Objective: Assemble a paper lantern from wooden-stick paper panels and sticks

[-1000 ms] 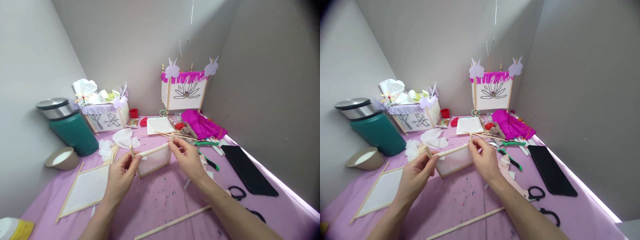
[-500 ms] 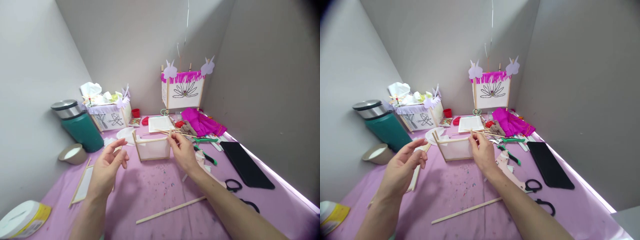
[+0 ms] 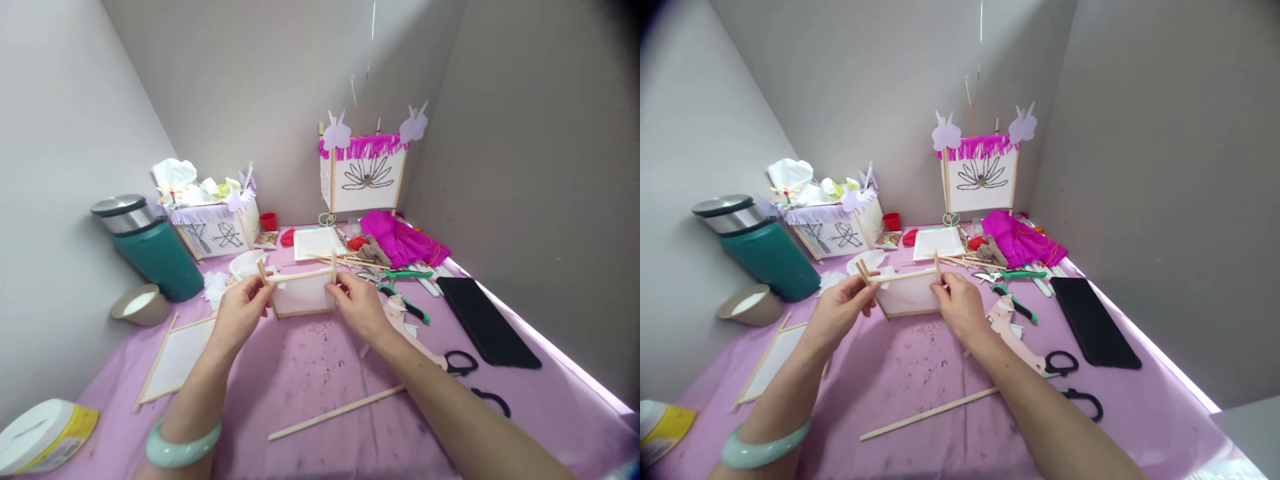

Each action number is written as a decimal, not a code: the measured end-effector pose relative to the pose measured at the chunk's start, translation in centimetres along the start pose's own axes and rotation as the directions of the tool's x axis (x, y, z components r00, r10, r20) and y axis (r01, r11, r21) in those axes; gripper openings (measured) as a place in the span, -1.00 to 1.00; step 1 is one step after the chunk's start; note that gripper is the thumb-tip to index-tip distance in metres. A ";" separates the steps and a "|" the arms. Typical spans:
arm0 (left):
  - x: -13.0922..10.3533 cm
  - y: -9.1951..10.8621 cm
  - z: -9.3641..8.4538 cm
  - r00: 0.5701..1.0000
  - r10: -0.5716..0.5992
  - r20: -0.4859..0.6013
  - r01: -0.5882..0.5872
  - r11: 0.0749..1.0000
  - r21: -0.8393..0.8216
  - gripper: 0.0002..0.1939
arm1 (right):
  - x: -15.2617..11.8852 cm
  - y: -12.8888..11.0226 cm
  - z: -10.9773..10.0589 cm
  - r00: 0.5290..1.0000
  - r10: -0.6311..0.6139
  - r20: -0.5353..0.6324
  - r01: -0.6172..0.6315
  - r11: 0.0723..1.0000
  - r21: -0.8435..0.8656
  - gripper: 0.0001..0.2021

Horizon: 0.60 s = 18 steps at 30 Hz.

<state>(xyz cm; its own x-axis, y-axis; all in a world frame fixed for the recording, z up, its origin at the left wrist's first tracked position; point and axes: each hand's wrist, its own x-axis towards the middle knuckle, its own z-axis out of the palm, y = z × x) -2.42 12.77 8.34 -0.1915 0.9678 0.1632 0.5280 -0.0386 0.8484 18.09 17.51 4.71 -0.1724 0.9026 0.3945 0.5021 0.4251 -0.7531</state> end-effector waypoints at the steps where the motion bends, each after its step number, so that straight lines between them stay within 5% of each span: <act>1: -0.2 0.0 -0.1 1.000 0.002 -0.015 -0.002 1.000 0.019 -0.59 | 0.1 0.2 0.1 1.000 0.017 0.019 -0.016 0.998 -0.059 -0.82; 4: -1.1 0.3 -0.2 0.949 0.140 -0.283 -0.088 0.978 0.187 -0.56 | 0.3 0.6 0.4 0.998 0.047 0.036 -0.040 0.986 -0.161 -0.75; 6: -1.8 1.1 0.1 0.812 0.369 -0.451 -0.203 0.905 0.374 -0.65 | 0.5 0.7 0.4 0.998 0.052 0.042 -0.044 0.982 -0.181 -0.73; 9: -1.8 2.7 1.3 0.691 0.666 -0.280 -0.464 0.706 0.535 -0.77 | 0.7 0.7 0.3 0.997 0.061 0.052 -0.049 0.979 -0.200 -0.71; 13: 0.2 4.1 4.0 0.693 0.717 0.070 -0.616 0.539 0.574 -0.74 | 0.6 0.7 0.3 0.996 0.064 0.055 -0.051 0.975 -0.218 -0.70; 18: 2.3 3.8 6.5 0.779 0.615 0.123 -0.520 0.524 0.675 -0.77 | 0.6 0.6 0.4 0.996 0.074 0.053 -0.058 0.965 -0.254 -0.71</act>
<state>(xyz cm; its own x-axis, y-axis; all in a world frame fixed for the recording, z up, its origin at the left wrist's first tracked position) 4.50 16.43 8.67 0.2768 0.7608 0.5870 0.9344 -0.3555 0.0202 17.94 18.29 4.25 -0.1798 0.9340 0.3088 0.7101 0.3405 -0.6163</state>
